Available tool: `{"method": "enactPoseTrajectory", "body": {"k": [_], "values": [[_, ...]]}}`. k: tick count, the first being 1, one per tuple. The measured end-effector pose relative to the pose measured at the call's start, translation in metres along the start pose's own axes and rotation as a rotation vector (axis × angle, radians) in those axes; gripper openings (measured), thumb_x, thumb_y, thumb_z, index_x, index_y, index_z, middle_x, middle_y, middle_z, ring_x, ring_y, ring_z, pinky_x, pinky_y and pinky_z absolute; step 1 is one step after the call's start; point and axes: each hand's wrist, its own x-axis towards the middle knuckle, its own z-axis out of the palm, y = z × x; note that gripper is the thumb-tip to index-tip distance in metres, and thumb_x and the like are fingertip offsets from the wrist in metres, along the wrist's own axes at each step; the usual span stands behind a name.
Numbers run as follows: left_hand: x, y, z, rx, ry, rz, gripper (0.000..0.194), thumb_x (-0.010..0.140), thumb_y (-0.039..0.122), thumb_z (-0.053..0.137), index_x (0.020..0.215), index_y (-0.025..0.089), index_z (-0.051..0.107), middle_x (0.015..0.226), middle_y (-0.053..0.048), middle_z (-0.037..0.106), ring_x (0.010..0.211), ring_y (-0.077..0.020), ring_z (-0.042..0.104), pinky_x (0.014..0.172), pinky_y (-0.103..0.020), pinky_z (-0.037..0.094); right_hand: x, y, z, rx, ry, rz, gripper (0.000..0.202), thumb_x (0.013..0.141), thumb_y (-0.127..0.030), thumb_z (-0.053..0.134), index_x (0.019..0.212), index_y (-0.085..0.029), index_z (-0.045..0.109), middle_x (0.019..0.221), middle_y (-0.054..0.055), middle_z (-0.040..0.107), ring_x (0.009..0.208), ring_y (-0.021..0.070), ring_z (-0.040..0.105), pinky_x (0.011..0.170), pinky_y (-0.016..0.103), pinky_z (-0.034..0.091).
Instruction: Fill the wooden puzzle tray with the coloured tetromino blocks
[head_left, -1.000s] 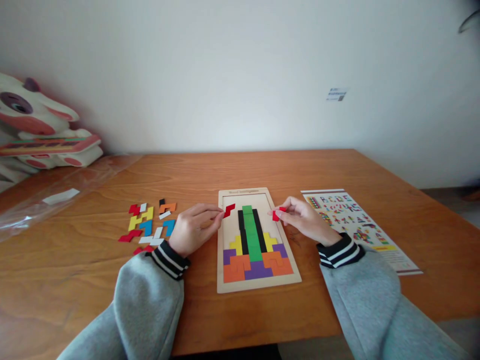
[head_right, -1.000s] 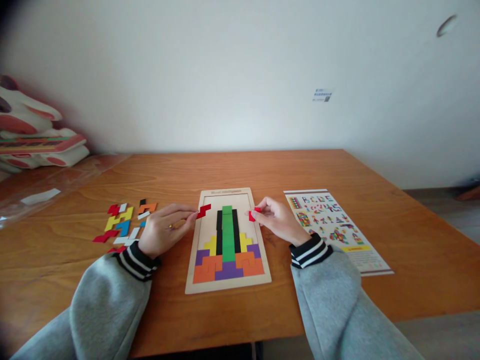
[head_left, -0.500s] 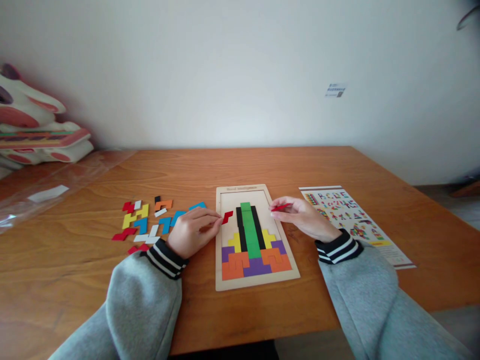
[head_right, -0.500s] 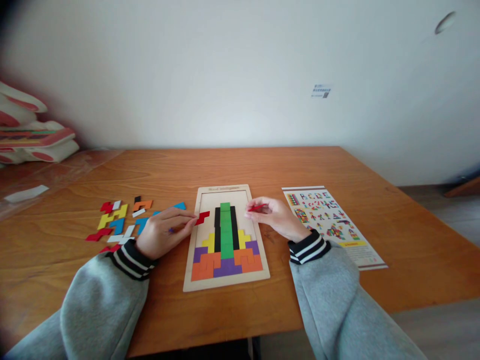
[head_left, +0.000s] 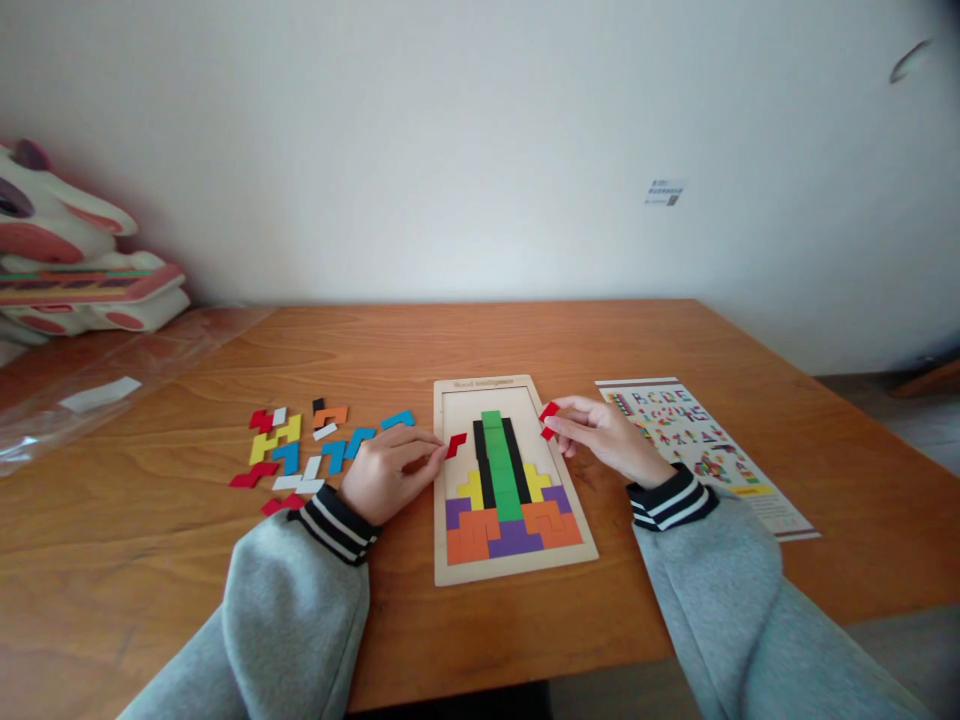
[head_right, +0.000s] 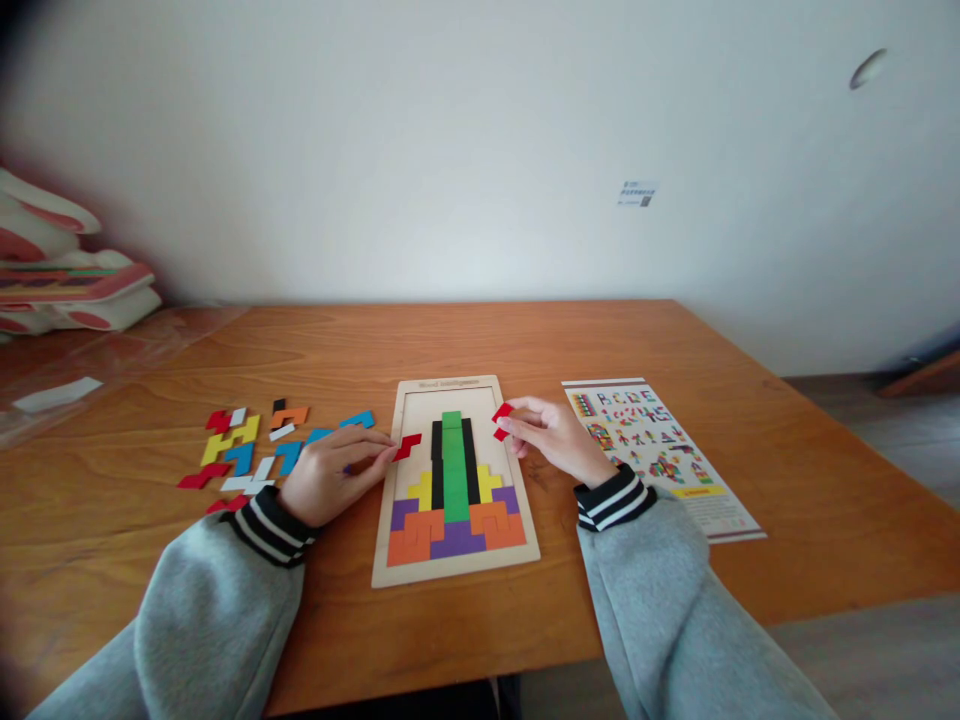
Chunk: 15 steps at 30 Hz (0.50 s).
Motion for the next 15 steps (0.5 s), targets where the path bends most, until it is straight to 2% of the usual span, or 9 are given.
{"method": "enactPoseTrajectory", "body": {"k": [4, 8, 12, 15], "values": [[-0.0002, 0.0001, 0.0005, 0.007, -0.009, -0.004, 0.014, 0.093, 0.021, 0.062, 0.085, 0.019, 0.074, 0.088, -0.002, 0.078, 0.078, -0.0150, 0.073, 0.074, -0.027, 0.061, -0.0002, 0.0005, -0.0015, -0.122, -0.019, -0.022, 0.049, 0.085, -0.055, 0.067, 0.114, -0.015, 0.070, 0.081, 0.003, 0.070, 0.062, 0.0114, 0.060, 0.062, 0.029, 0.053], [0.0018, 0.0012, 0.0006, 0.011, -0.003, 0.030, 0.015, 0.093, 0.021, 0.063, 0.083, 0.018, 0.073, 0.085, -0.002, 0.077, 0.076, -0.0148, 0.072, 0.072, -0.026, 0.060, -0.0008, 0.0030, -0.0022, -0.218, -0.072, -0.014, 0.050, 0.084, -0.052, 0.069, 0.119, -0.017, 0.069, 0.088, 0.005, 0.074, 0.067, 0.0137, 0.064, 0.063, 0.029, 0.052], [0.0026, 0.0017, 0.0002, -0.006, -0.003, 0.028, 0.014, 0.092, 0.019, 0.063, 0.082, 0.017, 0.073, 0.085, -0.002, 0.077, 0.075, -0.0145, 0.072, 0.072, -0.026, 0.060, -0.0012, 0.0045, -0.0022, -0.362, -0.069, -0.039, 0.038, 0.085, -0.050, 0.069, 0.106, -0.019, 0.072, 0.089, 0.005, 0.075, 0.077, 0.0165, 0.067, 0.070, 0.030, 0.051], [0.0018, 0.0012, 0.0003, -0.011, -0.023, 0.027, 0.015, 0.093, 0.019, 0.063, 0.082, 0.017, 0.073, 0.085, -0.002, 0.077, 0.075, -0.0143, 0.072, 0.072, -0.026, 0.060, -0.0016, 0.0037, -0.0011, -0.490, -0.054, -0.095, 0.036, 0.085, -0.052, 0.068, 0.099, -0.019, 0.074, 0.084, 0.003, 0.070, 0.066, 0.0136, 0.058, 0.060, 0.028, 0.044]]}}
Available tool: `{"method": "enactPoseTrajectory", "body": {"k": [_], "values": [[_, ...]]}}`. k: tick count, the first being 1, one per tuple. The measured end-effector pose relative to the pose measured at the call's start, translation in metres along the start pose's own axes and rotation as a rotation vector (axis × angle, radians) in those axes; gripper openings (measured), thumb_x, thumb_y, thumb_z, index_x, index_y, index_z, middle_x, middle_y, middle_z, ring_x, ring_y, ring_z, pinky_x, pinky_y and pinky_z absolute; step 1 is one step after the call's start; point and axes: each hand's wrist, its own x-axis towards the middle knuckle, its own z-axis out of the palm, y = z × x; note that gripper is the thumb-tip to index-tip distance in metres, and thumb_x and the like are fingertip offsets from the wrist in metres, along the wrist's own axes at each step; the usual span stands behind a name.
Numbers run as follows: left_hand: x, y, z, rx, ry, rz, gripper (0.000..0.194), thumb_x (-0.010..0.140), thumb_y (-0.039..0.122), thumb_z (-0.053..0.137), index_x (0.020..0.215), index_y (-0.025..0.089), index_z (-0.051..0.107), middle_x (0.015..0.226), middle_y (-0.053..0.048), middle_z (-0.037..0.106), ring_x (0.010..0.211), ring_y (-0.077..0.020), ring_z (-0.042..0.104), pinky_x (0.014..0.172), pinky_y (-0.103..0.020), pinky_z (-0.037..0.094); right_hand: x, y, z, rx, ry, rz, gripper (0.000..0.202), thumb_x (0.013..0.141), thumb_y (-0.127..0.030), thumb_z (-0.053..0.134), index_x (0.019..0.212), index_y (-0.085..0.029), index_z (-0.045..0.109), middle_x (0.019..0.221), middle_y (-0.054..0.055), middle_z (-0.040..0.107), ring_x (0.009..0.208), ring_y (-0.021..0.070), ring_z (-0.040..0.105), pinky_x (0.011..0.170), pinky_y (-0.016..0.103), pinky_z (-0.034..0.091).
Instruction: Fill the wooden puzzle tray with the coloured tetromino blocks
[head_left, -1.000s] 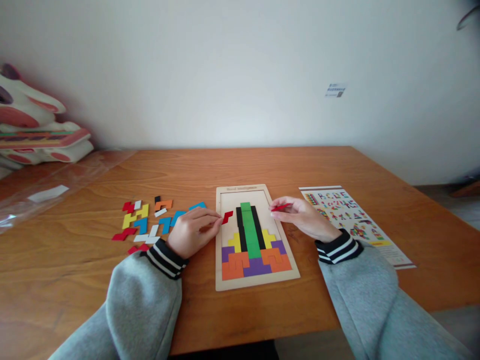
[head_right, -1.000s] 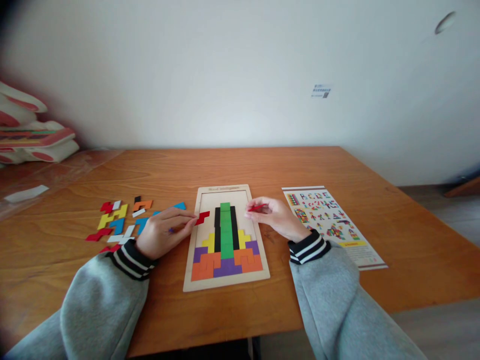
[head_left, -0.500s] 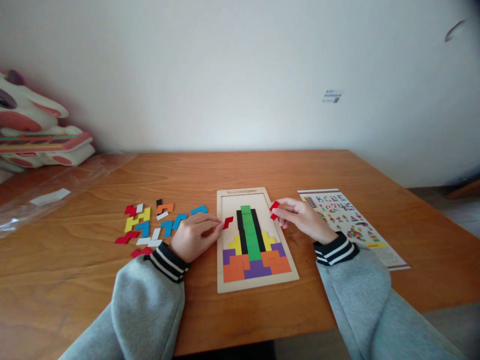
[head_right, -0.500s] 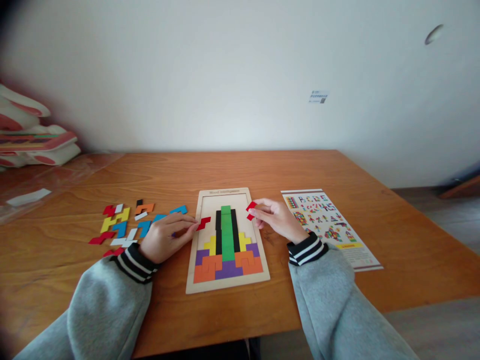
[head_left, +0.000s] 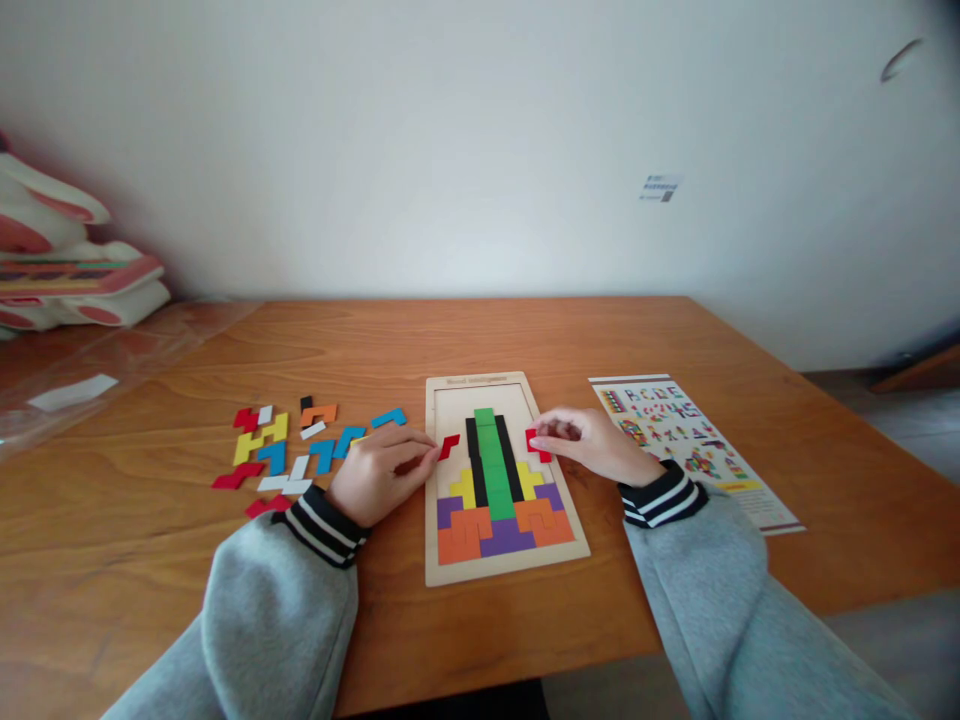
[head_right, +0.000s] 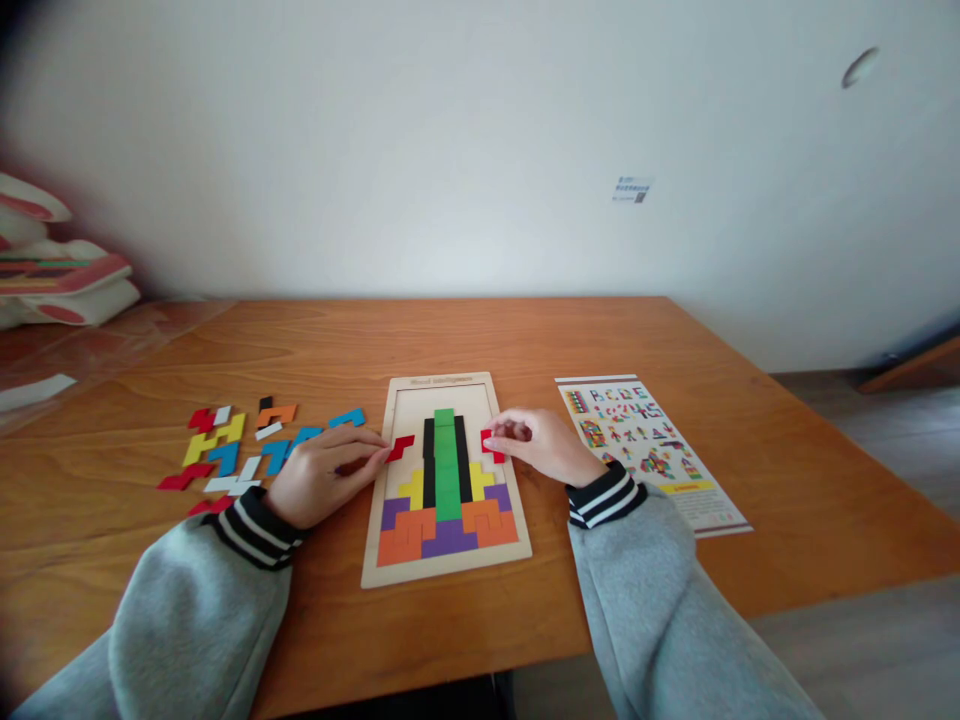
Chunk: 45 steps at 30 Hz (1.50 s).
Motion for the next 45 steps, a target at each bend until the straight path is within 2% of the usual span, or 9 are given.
{"method": "enactPoseTrajectory", "body": {"k": [5, 15, 26, 34, 37, 41, 45], "values": [[-0.001, -0.001, 0.001, 0.003, -0.014, -0.001, 0.015, 0.093, 0.020, 0.063, 0.082, 0.017, 0.072, 0.085, -0.002, 0.077, 0.075, -0.0141, 0.071, 0.071, -0.025, 0.059, 0.000, -0.002, 0.001, -0.089, 0.058, -0.089, 0.036, 0.084, -0.054, 0.070, 0.096, -0.021, 0.077, 0.081, 0.002, 0.061, 0.062, 0.0115, 0.047, 0.056, 0.027, 0.039], [0.000, 0.000, 0.001, -0.006, -0.022, 0.009, 0.017, 0.093, 0.021, 0.063, 0.080, 0.018, 0.073, 0.085, -0.003, 0.076, 0.075, -0.0137, 0.072, 0.070, -0.024, 0.059, -0.001, -0.003, 0.000, -0.077, 0.010, -0.108, 0.035, 0.086, -0.054, 0.068, 0.095, -0.020, 0.074, 0.084, 0.002, 0.060, 0.070, 0.0132, 0.055, 0.063, 0.027, 0.045], [0.001, 0.001, -0.001, 0.000, -0.027, 0.010, 0.018, 0.093, 0.021, 0.062, 0.079, 0.018, 0.073, 0.084, -0.003, 0.077, 0.074, -0.0136, 0.072, 0.069, -0.023, 0.059, -0.002, -0.003, -0.005, -0.121, -0.087, -0.123, 0.036, 0.088, -0.054, 0.066, 0.097, -0.020, 0.074, 0.089, 0.004, 0.058, 0.076, 0.0145, 0.056, 0.070, 0.029, 0.045], [-0.001, 0.000, 0.000, 0.002, -0.027, -0.011, 0.015, 0.092, 0.022, 0.064, 0.081, 0.018, 0.074, 0.086, -0.003, 0.077, 0.077, -0.0146, 0.072, 0.071, -0.024, 0.060, -0.003, -0.007, -0.006, -0.127, -0.100, -0.094, 0.041, 0.087, -0.060, 0.065, 0.089, -0.020, 0.075, 0.087, 0.003, 0.056, 0.073, 0.0139, 0.053, 0.067, 0.029, 0.045], [0.000, 0.001, -0.002, 0.012, -0.015, -0.004, 0.014, 0.092, 0.021, 0.063, 0.083, 0.019, 0.074, 0.088, -0.003, 0.077, 0.078, -0.0148, 0.073, 0.073, -0.025, 0.061, -0.003, -0.008, -0.004, -0.101, -0.035, -0.099, 0.039, 0.088, -0.057, 0.064, 0.088, -0.019, 0.073, 0.086, 0.004, 0.060, 0.071, 0.0135, 0.055, 0.065, 0.029, 0.046], [0.003, 0.005, -0.004, 0.028, 0.011, 0.058, 0.012, 0.092, 0.018, 0.063, 0.085, 0.018, 0.073, 0.088, -0.003, 0.077, 0.079, -0.0144, 0.073, 0.072, -0.024, 0.061, 0.000, -0.024, 0.005, -0.026, 0.080, -0.057, 0.033, 0.094, -0.049, 0.058, 0.095, -0.018, 0.070, 0.083, 0.004, 0.068, 0.071, 0.0146, 0.059, 0.065, 0.029, 0.047], [0.006, 0.010, -0.006, 0.061, 0.035, 0.132, 0.009, 0.093, 0.016, 0.064, 0.090, 0.018, 0.072, 0.089, -0.003, 0.076, 0.078, -0.0137, 0.072, 0.072, -0.024, 0.060, 0.009, -0.056, 0.026, 0.160, -0.036, -0.043, 0.034, 0.094, -0.049, 0.059, 0.105, -0.019, 0.069, 0.092, 0.006, 0.075, 0.080, 0.0166, 0.066, 0.070, 0.030, 0.052]]}}
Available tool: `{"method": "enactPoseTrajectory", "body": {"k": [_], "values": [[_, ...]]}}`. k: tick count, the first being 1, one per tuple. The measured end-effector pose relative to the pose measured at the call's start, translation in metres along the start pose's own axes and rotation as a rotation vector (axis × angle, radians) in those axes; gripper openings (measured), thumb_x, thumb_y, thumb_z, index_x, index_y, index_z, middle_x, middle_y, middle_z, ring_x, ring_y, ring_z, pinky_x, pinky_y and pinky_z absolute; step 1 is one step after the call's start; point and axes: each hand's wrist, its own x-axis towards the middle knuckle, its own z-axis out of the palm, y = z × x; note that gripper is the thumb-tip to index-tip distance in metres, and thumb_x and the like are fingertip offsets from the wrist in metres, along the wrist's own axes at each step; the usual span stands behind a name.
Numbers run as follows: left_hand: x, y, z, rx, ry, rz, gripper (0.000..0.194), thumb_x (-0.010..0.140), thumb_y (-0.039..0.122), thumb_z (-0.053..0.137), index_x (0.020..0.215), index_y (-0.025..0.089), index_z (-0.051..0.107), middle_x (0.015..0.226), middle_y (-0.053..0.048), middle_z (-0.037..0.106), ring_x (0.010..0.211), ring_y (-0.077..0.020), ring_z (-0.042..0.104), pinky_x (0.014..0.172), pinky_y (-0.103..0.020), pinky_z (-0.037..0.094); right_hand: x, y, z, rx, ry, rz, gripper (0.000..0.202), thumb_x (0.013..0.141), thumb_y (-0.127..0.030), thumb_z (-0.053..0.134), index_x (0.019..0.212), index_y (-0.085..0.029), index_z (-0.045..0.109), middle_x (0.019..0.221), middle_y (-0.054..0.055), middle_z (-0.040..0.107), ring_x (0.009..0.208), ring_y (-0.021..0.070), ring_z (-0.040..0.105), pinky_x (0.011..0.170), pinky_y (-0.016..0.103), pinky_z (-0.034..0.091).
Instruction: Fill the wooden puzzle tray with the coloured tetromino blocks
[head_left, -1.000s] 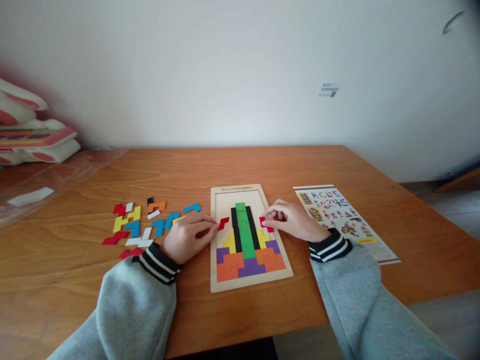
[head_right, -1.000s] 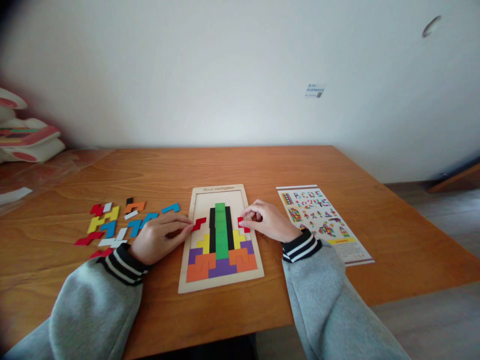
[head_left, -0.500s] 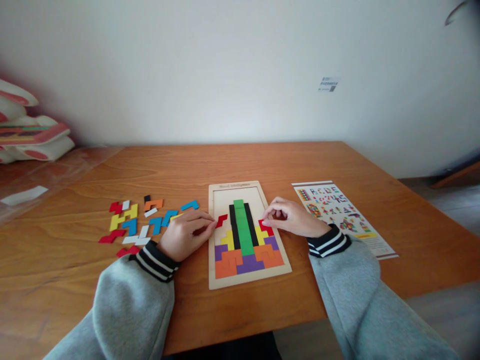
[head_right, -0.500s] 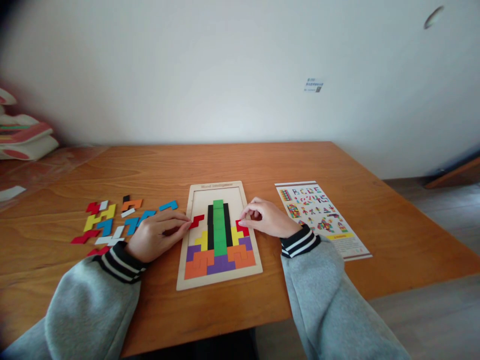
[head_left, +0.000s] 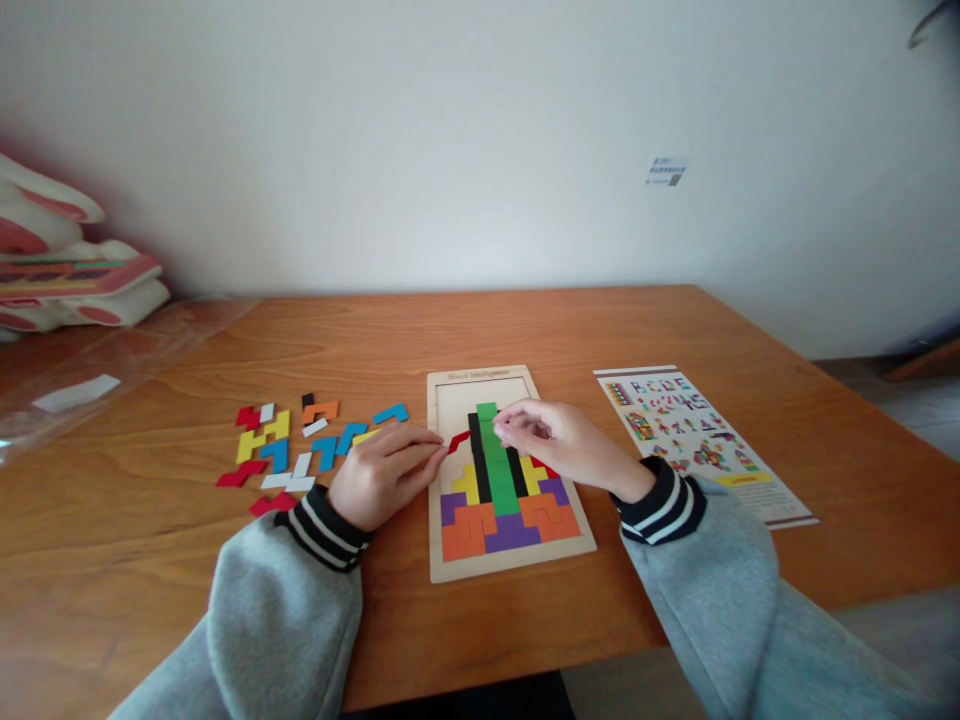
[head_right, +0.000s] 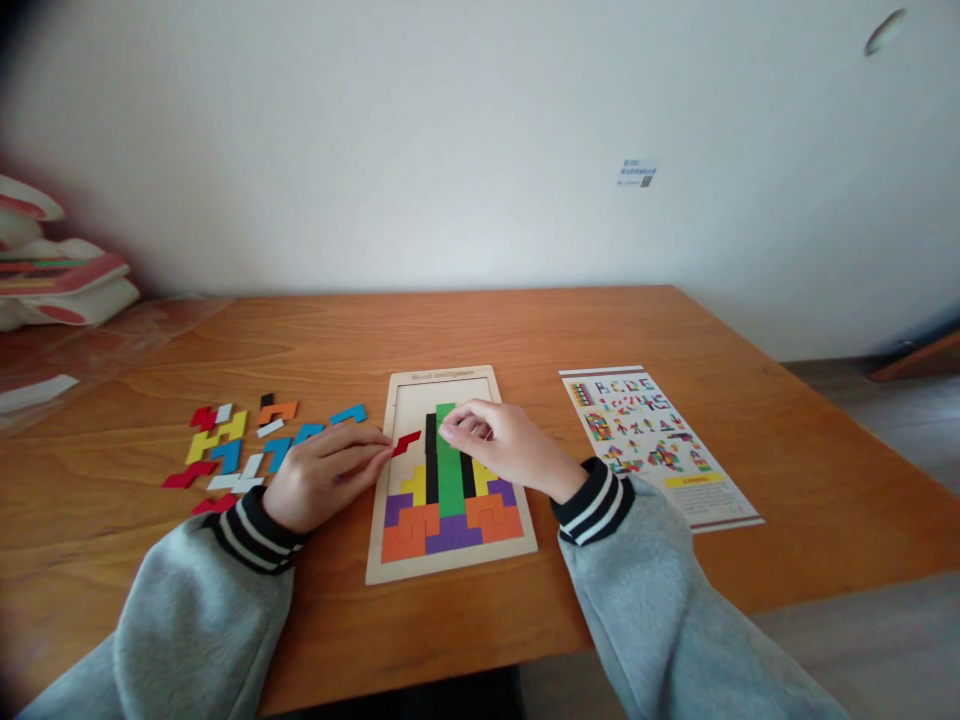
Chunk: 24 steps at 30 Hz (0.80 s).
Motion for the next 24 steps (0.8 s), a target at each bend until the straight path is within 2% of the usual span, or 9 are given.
{"method": "enactPoseTrajectory", "body": {"k": [3, 6, 9, 12, 15, 17, 21, 24], "values": [[0.001, 0.002, -0.002, 0.023, -0.003, 0.053, 0.006, 0.092, 0.014, 0.065, 0.091, 0.017, 0.071, 0.089, -0.004, 0.075, 0.078, -0.0139, 0.071, 0.072, -0.025, 0.059, 0.013, -0.014, 0.021, 0.104, -0.069, 0.037, 0.035, 0.093, -0.051, 0.060, 0.104, -0.018, 0.069, 0.093, 0.007, 0.077, 0.075, 0.0152, 0.068, 0.068, 0.029, 0.054], [-0.001, 0.001, -0.004, 0.053, -0.028, 0.092, 0.006, 0.092, 0.015, 0.065, 0.092, 0.017, 0.071, 0.091, -0.004, 0.075, 0.079, -0.0146, 0.071, 0.074, -0.026, 0.059, 0.026, -0.014, 0.037, 0.146, -0.045, 0.005, 0.032, 0.092, -0.048, 0.062, 0.098, -0.017, 0.071, 0.095, 0.008, 0.076, 0.079, 0.0160, 0.070, 0.069, 0.028, 0.054], [-0.004, -0.002, -0.004, 0.068, -0.057, 0.116, 0.006, 0.092, 0.018, 0.066, 0.096, 0.018, 0.071, 0.095, -0.005, 0.075, 0.082, -0.0155, 0.071, 0.075, -0.028, 0.059, 0.034, -0.008, 0.046, 0.147, -0.014, 0.003, 0.023, 0.092, -0.038, 0.063, 0.094, -0.017, 0.073, 0.090, 0.006, 0.076, 0.077, 0.0158, 0.070, 0.071, 0.028, 0.054], [-0.006, -0.004, -0.004, 0.053, -0.067, 0.090, 0.010, 0.092, 0.022, 0.068, 0.101, 0.019, 0.071, 0.098, -0.006, 0.076, 0.085, -0.0170, 0.071, 0.078, -0.031, 0.060, 0.035, -0.003, 0.048, 0.140, -0.005, 0.020, 0.019, 0.089, -0.034, 0.067, 0.090, -0.017, 0.074, 0.085, 0.005, 0.076, 0.076, 0.0156, 0.069, 0.072, 0.028, 0.053], [-0.008, -0.004, -0.002, 0.026, -0.053, -0.006, 0.013, 0.093, 0.023, 0.066, 0.104, 0.020, 0.072, 0.100, -0.007, 0.076, 0.087, -0.0181, 0.071, 0.079, -0.033, 0.059, 0.033, -0.002, 0.048, 0.113, -0.017, 0.007, 0.016, 0.086, -0.033, 0.069, 0.087, -0.017, 0.074, 0.082, 0.004, 0.076, 0.074, 0.0151, 0.068, 0.069, 0.027, 0.052], [-0.009, -0.005, -0.002, 0.008, -0.051, -0.054, 0.016, 0.093, 0.019, 0.063, 0.107, 0.020, 0.071, 0.101, -0.007, 0.077, 0.088, -0.0187, 0.071, 0.080, -0.033, 0.059, 0.031, -0.003, 0.046, 0.047, -0.023, -0.024, 0.013, 0.086, -0.028, 0.069, 0.092, -0.018, 0.073, 0.085, 0.004, 0.076, 0.072, 0.0141, 0.066, 0.066, 0.026, 0.051], [-0.012, -0.011, -0.004, -0.025, -0.088, -0.066, 0.019, 0.092, 0.015, 0.061, 0.108, 0.019, 0.071, 0.100, -0.007, 0.077, 0.088, -0.0192, 0.071, 0.081, -0.034, 0.059, 0.028, -0.006, 0.045, -0.136, -0.010, -0.089, 0.024, 0.087, -0.024, 0.068, 0.110, -0.020, 0.072, 0.091, 0.004, 0.076, 0.063, 0.0121, 0.060, 0.060, 0.026, 0.047], [-0.013, -0.013, -0.005, -0.052, -0.125, -0.073, 0.018, 0.093, 0.015, 0.059, 0.106, 0.019, 0.071, 0.099, -0.008, 0.076, 0.089, -0.0191, 0.071, 0.083, -0.035, 0.058, 0.027, -0.005, 0.047, -0.243, -0.014, -0.145, 0.016, 0.089, -0.028, 0.068, 0.102, -0.022, 0.076, 0.089, 0.003, 0.077, 0.065, 0.0134, 0.060, 0.063, 0.028, 0.047]]}}
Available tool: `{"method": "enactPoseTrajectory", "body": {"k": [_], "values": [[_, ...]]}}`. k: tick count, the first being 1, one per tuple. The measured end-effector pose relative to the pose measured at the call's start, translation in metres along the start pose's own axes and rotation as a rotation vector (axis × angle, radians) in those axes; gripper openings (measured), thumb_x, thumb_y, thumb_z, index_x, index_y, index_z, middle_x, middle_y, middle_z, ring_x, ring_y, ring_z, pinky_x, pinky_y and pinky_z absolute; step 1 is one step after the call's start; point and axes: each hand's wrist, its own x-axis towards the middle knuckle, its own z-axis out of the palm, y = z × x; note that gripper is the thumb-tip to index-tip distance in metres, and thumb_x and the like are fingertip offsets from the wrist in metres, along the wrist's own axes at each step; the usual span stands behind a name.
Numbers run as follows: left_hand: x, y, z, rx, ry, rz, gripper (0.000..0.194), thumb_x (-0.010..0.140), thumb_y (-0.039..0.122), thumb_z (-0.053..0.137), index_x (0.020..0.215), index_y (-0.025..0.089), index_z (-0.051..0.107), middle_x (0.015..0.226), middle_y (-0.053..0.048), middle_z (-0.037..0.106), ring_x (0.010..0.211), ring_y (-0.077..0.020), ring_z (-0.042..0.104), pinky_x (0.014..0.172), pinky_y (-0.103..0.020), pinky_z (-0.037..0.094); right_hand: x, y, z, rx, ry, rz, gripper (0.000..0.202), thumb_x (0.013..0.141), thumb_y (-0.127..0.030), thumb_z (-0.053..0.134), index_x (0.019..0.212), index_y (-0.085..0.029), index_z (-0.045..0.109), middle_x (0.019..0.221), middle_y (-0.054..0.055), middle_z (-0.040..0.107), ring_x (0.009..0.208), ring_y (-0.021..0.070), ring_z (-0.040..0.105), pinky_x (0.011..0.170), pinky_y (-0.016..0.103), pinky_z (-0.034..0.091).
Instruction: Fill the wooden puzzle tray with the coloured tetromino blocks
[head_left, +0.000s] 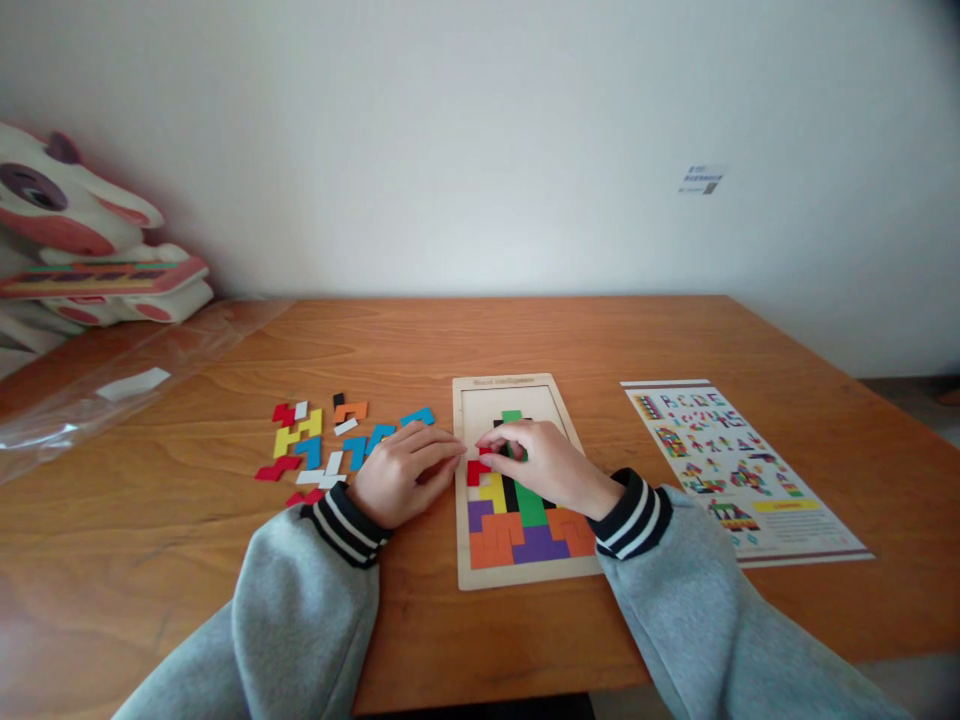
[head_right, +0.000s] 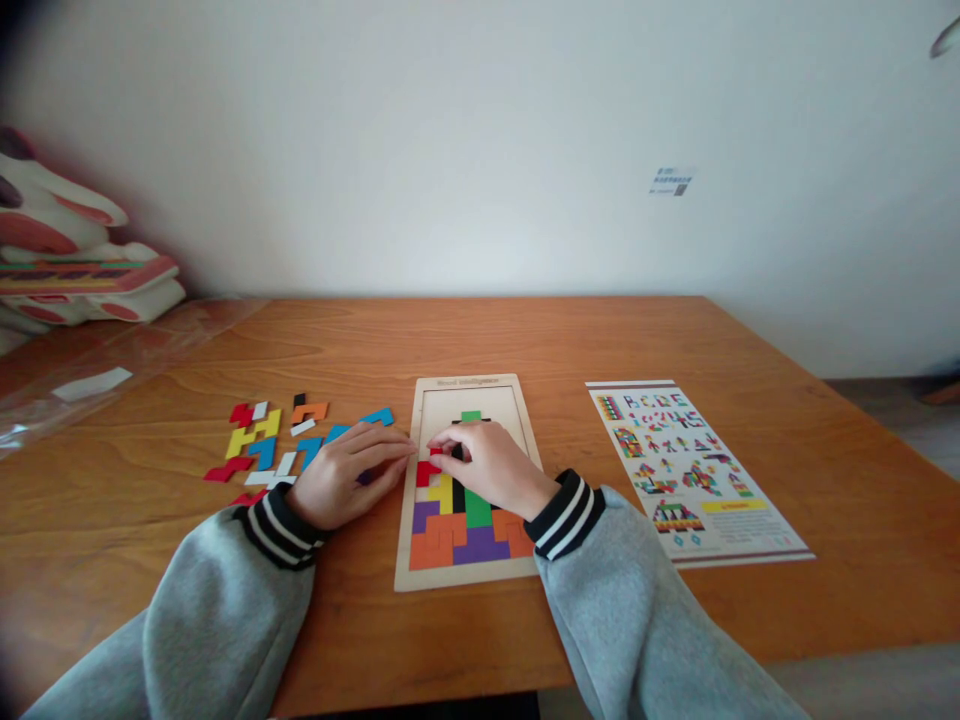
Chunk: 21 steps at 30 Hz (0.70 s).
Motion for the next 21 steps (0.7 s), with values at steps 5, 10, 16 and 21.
{"method": "enactPoseTrajectory", "body": {"k": [5, 10, 16, 21], "values": [[0.001, 0.004, 0.002, -0.011, -0.048, -0.010, 0.015, 0.093, 0.017, 0.059, 0.102, 0.019, 0.071, 0.098, -0.007, 0.076, 0.090, -0.0197, 0.070, 0.083, -0.035, 0.059, -0.001, 0.002, 0.004, -0.097, -0.011, -0.111, 0.017, 0.093, -0.033, 0.066, 0.100, -0.022, 0.076, 0.090, 0.005, 0.075, 0.085, 0.0197, 0.066, 0.080, 0.033, 0.049], [0.002, 0.007, 0.001, 0.002, -0.032, -0.006, 0.016, 0.093, 0.016, 0.059, 0.103, 0.019, 0.071, 0.097, -0.007, 0.076, 0.089, -0.0194, 0.069, 0.082, -0.036, 0.059, -0.003, 0.005, 0.007, -0.180, 0.000, -0.179, 0.021, 0.094, -0.037, 0.064, 0.098, -0.021, 0.077, 0.094, 0.008, 0.071, 0.093, 0.0224, 0.063, 0.090, 0.041, 0.047], [0.001, 0.010, 0.000, -0.033, -0.064, 0.095, 0.019, 0.093, 0.017, 0.059, 0.105, 0.021, 0.073, 0.096, -0.006, 0.078, 0.087, -0.0185, 0.068, 0.080, -0.033, 0.060, -0.002, 0.003, -0.011, -0.108, 0.219, -0.172, 0.025, 0.099, -0.039, 0.054, 0.097, -0.024, 0.074, 0.094, 0.007, 0.071, 0.090, 0.0213, 0.063, 0.085, 0.039, 0.048], [0.000, 0.013, 0.000, -0.030, -0.085, 0.142, 0.022, 0.092, 0.015, 0.060, 0.109, 0.020, 0.072, 0.090, -0.006, 0.078, 0.081, -0.0187, 0.066, 0.073, -0.031, 0.059, -0.007, 0.012, -0.044, -0.017, 0.448, -0.050, 0.026, 0.098, -0.043, 0.055, 0.099, -0.022, 0.071, 0.094, 0.006, 0.072, 0.079, 0.0186, 0.061, 0.075, 0.033, 0.049]]}}
